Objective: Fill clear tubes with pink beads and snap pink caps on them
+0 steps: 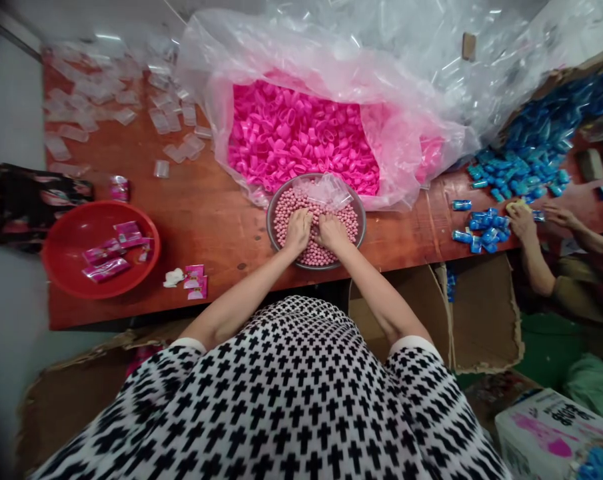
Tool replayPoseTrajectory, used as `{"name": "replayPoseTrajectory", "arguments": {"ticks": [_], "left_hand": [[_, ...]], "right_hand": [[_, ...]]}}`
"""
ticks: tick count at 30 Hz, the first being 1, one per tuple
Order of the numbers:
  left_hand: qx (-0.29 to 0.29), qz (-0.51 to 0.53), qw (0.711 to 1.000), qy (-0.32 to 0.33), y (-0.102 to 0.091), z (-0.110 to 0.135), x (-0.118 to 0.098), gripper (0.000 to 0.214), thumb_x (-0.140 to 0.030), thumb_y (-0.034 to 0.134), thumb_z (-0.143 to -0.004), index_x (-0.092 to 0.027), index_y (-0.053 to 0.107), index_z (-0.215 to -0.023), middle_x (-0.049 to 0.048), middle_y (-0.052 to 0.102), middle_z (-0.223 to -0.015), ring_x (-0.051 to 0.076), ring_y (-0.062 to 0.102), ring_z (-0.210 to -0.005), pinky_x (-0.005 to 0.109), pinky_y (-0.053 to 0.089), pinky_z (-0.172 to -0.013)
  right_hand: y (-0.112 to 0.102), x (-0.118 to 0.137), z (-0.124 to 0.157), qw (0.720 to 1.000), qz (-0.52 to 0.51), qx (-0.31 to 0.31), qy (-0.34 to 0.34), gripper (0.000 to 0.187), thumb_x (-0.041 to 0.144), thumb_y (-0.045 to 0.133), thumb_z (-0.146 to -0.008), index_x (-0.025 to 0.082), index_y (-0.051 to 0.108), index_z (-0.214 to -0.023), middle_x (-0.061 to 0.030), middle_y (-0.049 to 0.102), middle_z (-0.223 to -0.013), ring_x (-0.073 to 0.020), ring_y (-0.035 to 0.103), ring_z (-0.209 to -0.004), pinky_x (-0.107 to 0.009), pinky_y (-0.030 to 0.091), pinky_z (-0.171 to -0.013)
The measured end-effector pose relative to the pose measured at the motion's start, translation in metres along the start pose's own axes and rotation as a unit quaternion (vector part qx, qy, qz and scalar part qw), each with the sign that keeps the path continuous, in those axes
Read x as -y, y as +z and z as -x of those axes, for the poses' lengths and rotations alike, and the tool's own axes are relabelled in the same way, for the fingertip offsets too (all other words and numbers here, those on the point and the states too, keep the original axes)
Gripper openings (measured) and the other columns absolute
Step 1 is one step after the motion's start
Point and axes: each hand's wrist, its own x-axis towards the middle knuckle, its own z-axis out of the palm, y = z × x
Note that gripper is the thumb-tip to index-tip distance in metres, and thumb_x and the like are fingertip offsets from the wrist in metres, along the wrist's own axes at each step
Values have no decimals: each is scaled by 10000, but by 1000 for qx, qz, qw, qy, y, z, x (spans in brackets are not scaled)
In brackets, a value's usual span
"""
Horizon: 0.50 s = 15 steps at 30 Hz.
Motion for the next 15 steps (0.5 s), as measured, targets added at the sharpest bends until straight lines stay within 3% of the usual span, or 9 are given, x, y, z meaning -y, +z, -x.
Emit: {"name": "replayPoseTrajectory", "arguments": {"ticks": [4,7,9,11,15], "left_hand": [[3,28,999,27,-1,0,-12,595,-525,212,-945,-107,587,-1142,158,606,-1157,229,530,-1135,402,386,-1029],[24,65,996,59,-12,3,-22,596,-549,228,-937,-134,554,-1215,143,586,-1241,221,500,-1216,406,350,-1072],[72,98,989,88,-21,6,-27,592,-549,241,-936,-164,461,-1328,119,584,-1275,212,486,-1256,428,276,-1126],[121,126,978,110,-28,8,-30,605,-545,250,-938,-186,346,-1415,102,600,-1271,208,471,-1283,450,200,-1160],[140,159,971,110,-37,8,-29,595,-503,251,-951,-203,236,-1465,100,544,-1347,202,401,-1341,448,212,-1154]], "right_hand": [[19,-6,-2,984,-163,-68,-25,349,275,518,-777,109,526,-1084,-161,641,-1029,-271,585,-939,-360,455,-800],[37,-8,1,941,-309,-128,-46,428,319,541,-743,123,498,-1121,-120,644,-998,-234,593,-866,-351,468,-782],[49,-8,2,903,-393,-164,-55,498,342,559,-734,119,471,-1170,-116,635,-1036,-217,593,-892,-342,472,-810],[58,-7,2,877,-446,-171,-49,540,357,575,-731,120,455,-1201,-111,633,-1055,-212,597,-916,-347,478,-829],[66,-12,-1,873,-466,-134,-50,675,391,645,-715,142,411,-1297,-128,590,-1206,-244,577,-1082,-401,456,-940]]}}
